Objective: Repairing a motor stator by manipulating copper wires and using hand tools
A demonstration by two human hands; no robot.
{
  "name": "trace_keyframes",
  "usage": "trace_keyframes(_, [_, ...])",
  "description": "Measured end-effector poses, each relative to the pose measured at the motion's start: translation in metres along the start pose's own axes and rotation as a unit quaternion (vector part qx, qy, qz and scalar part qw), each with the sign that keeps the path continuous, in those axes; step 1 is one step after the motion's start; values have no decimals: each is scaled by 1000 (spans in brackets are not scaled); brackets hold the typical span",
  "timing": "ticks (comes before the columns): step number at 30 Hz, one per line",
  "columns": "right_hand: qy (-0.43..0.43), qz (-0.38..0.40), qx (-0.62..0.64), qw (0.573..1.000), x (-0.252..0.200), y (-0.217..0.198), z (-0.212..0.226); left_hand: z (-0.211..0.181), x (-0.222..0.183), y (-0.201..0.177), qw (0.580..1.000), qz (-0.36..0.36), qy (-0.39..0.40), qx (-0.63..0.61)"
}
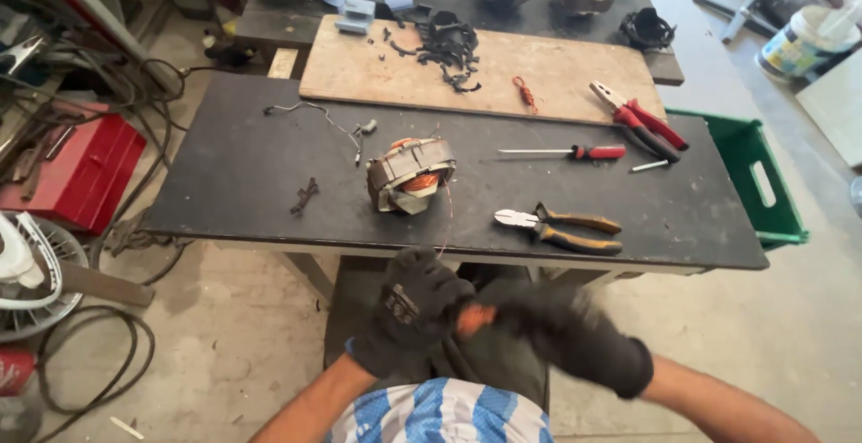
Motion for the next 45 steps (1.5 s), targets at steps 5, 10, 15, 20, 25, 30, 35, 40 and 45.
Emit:
trace_keyframes(5, [125, -18, -180, 975, -2, 23, -60, 3, 6, 0, 999, 12, 27, -13])
trace_keyframes(10, [36, -25, -11, 999, 4, 6, -32, 4, 10, 5, 999, 33, 20, -18])
trace_keyframes(15, [77, -155, -245, 954, 5, -1, -50, 1, 25, -4, 999, 28, 33, 29])
trace_keyframes(20, [-3, -42, 69, 997, 10, -4, -37, 29, 30, 7, 998, -20, 47, -24])
trace_keyframes(25, [202, -86, -54, 974, 30, -23, -49, 40, 35, 12, 998, -11, 55, 9])
trace_keyframes(30, [187, 65, -123, 972, 36, -4, -49, 56, 19, 30, 997, 16, 63, 43])
trace_keyframes(35, [256, 161, 259, 917, 62, -3, -11, 76, -3, 78, 992, 103, 52, 51])
trace_keyframes(40, [188, 156, 337, 909, 60, 14, -31, 68, -6, 81, 992, 115, -22, 54])
trace_keyframes(45, [173, 124, 267, 940, 45, 30, -40, 61, 17, 34, 988, 123, 1, 91])
Point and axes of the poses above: each hand's wrist, its own x-axis towards the middle knuckle, its own y-axis out of the palm, z = x × y, the point moved 5 cm from there along x, towards the middle knuckle, and after that the axes turned 7 degrees about z, right-handed, at the moved point
